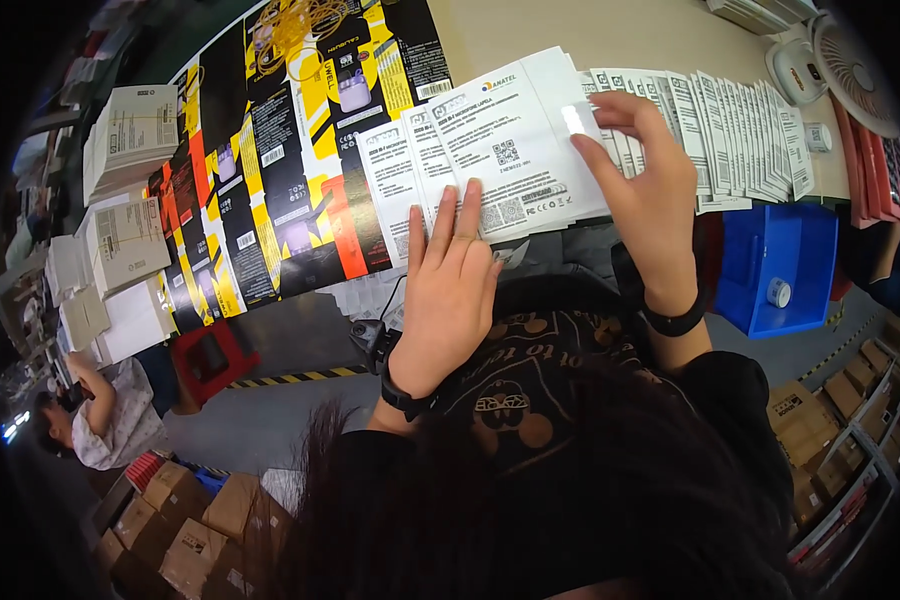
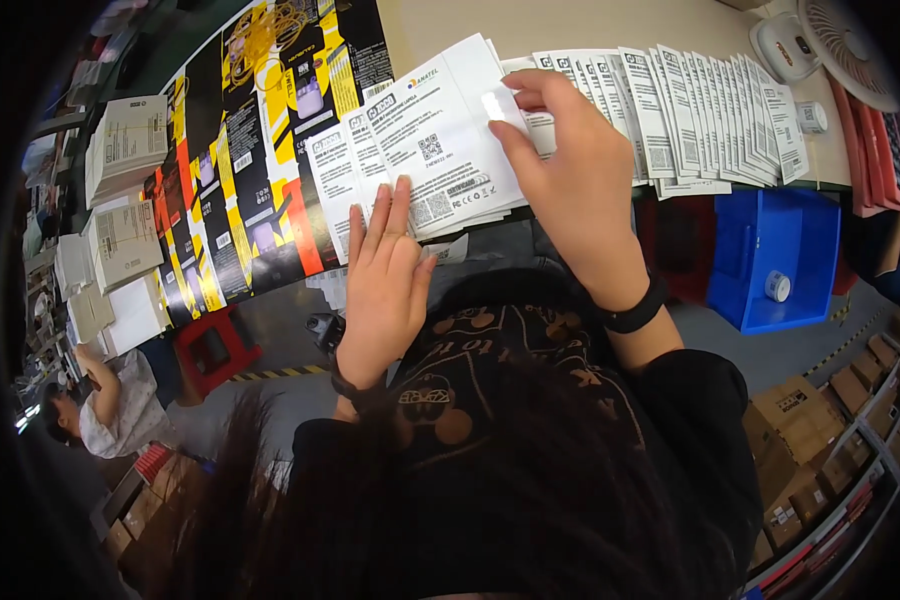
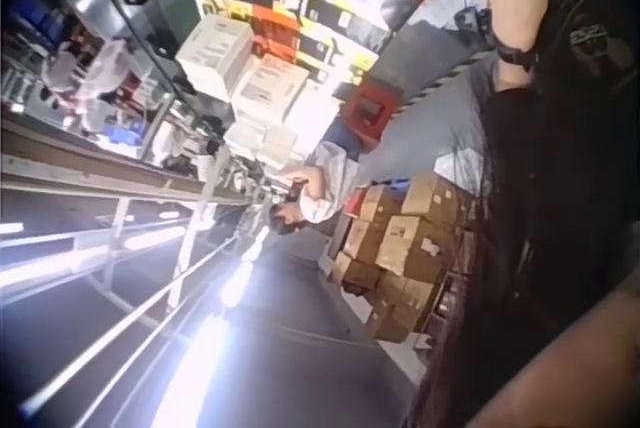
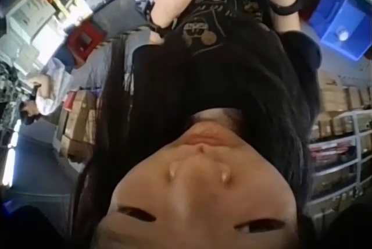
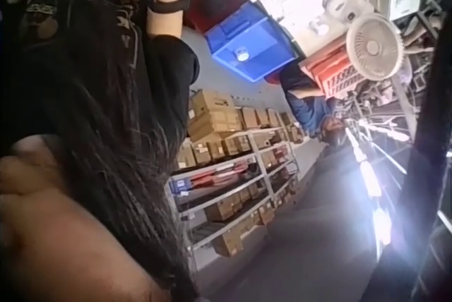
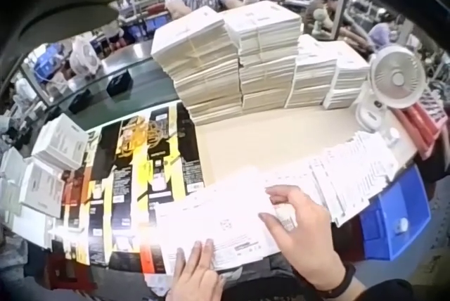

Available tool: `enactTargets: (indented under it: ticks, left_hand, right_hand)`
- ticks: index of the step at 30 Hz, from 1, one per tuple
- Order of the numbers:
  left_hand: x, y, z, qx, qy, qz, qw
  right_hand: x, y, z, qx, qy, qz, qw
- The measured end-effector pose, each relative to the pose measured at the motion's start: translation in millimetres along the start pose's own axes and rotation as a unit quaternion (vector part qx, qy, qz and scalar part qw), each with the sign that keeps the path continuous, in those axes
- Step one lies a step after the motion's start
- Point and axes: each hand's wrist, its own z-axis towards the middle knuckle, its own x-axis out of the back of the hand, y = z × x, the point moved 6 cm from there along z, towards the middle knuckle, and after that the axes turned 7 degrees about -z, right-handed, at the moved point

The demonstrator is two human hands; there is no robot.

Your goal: The recorder is applying QR code labels to a stack of manuals or documents at a workbench.

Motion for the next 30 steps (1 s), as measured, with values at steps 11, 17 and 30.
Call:
enactTargets:
  ticks: [11, 17, 30]
  left_hand:
    - [-3, 4, -1, -0.014, 0.018, 0.003, 1.000]
    - [-3, 3, -1, -0.015, 0.031, -0.024, 0.999]
    - [-8, 6, 0, -0.034, -0.030, 0.039, 0.998]
  right_hand:
    - [-2, 63, -8, -0.251, -0.063, 0.352, 0.899]
    - [-13, 53, -14, -0.240, -0.063, 0.287, 0.925]
    - [-15, 57, -13, -0.200, -0.071, 0.221, 0.952]
